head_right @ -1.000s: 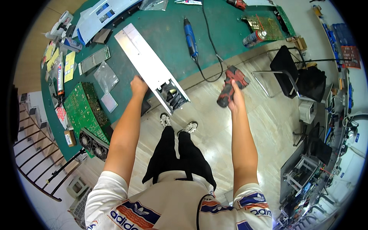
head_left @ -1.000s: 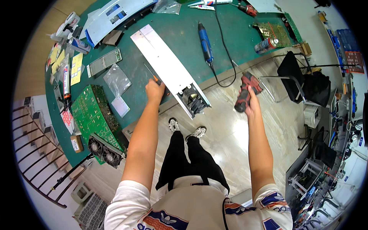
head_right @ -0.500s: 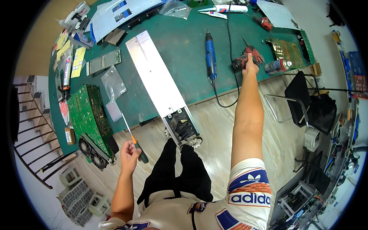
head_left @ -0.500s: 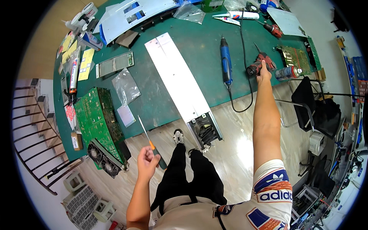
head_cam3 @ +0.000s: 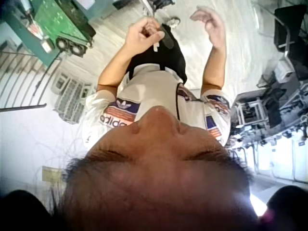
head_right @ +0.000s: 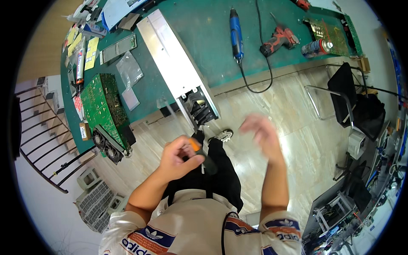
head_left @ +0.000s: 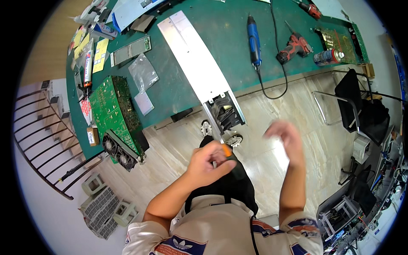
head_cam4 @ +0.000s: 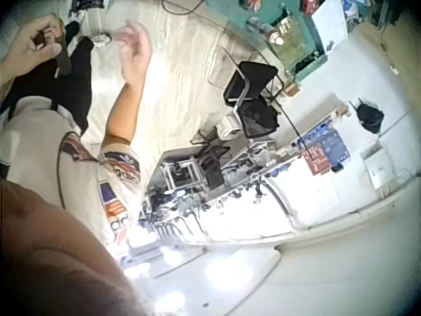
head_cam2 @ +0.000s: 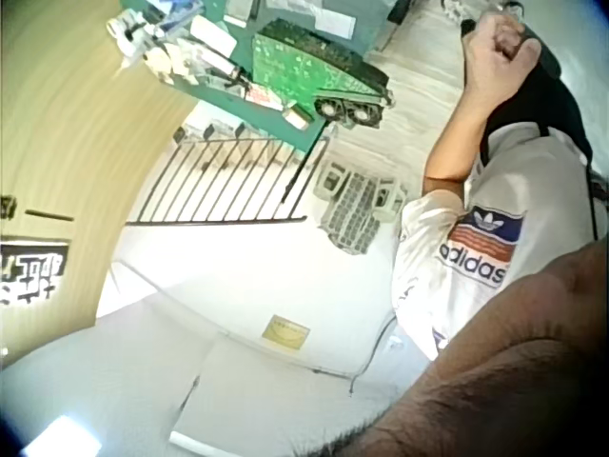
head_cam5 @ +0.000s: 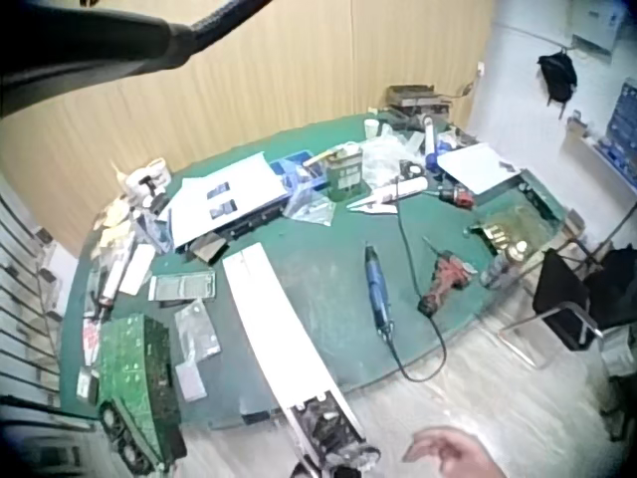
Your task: The person removes screws from a metal electronic enclosure using a manual screwdriver and a power drill, then lifts off the top cover and handles the internal circuit boards and components.
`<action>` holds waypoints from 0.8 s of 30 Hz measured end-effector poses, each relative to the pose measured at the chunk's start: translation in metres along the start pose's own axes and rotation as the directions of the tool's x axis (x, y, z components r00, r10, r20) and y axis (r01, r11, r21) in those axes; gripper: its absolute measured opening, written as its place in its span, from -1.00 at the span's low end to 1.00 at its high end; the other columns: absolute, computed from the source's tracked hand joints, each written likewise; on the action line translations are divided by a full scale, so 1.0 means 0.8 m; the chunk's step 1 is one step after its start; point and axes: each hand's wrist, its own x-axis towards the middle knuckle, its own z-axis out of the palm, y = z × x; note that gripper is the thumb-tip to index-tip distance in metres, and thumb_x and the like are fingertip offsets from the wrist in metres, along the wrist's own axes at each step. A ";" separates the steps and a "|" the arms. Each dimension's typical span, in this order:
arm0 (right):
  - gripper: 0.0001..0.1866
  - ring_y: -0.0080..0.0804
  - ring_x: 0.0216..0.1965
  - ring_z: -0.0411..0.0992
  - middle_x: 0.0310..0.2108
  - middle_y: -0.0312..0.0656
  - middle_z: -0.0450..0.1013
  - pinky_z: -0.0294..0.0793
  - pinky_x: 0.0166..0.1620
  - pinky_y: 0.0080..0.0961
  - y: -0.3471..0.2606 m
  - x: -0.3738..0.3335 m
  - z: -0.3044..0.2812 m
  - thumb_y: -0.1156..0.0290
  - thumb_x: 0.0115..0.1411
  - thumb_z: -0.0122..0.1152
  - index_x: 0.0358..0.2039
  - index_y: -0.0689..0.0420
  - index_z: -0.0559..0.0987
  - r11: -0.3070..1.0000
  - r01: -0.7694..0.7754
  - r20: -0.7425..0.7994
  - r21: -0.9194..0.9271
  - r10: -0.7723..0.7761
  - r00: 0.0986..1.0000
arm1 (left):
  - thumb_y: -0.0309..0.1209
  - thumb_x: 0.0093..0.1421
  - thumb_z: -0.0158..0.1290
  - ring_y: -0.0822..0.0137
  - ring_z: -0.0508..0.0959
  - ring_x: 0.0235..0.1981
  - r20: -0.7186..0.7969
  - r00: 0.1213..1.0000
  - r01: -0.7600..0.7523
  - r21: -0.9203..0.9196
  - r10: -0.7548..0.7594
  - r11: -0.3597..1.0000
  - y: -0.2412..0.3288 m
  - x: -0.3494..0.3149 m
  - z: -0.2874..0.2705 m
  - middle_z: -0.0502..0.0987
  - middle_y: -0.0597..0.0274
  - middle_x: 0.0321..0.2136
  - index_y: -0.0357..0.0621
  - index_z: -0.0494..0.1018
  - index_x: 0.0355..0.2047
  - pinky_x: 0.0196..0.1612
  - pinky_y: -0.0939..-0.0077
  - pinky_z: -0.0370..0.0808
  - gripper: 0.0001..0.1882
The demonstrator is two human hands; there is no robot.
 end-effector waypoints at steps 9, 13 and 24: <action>-0.46 -0.69 -0.44 0.30 -0.41 -0.35 0.43 0.29 -0.36 -0.66 0.070 -0.198 0.087 0.21 0.35 0.18 0.17 0.35 0.43 0.989 -0.146 -0.351 -0.039 0.123 0.928 | -0.39 0.11 0.34 0.52 0.47 -0.62 0.121 0.955 -0.295 0.483 0.271 0.824 0.025 0.038 0.027 0.51 0.29 -0.60 -0.22 0.58 -0.27 -0.54 0.58 0.40 -0.76; -0.55 -0.67 -0.49 0.27 -0.55 -0.40 0.35 0.25 -0.40 -0.64 0.120 -0.221 0.072 0.20 0.34 0.19 0.01 0.35 0.55 0.975 -0.206 -0.474 -0.078 0.146 0.868 | -0.39 0.22 0.16 0.35 0.57 -0.18 0.188 0.703 -0.527 0.785 0.686 0.325 0.044 0.159 -0.074 0.60 0.15 -0.27 -0.26 0.57 -0.14 -0.08 0.49 0.47 -0.75; -0.62 -0.73 -0.49 0.23 -0.49 -0.40 0.39 0.19 -0.40 -0.70 0.173 -0.175 0.134 0.28 0.35 0.19 0.02 0.32 0.57 0.998 -0.027 -0.617 -0.049 -0.010 0.787 | -0.29 0.23 0.02 -0.05 0.49 -0.31 0.529 0.600 -0.722 0.681 0.600 0.122 0.025 0.267 -0.106 0.49 -0.02 -0.48 -0.28 0.47 -0.49 -0.14 0.16 0.39 -0.72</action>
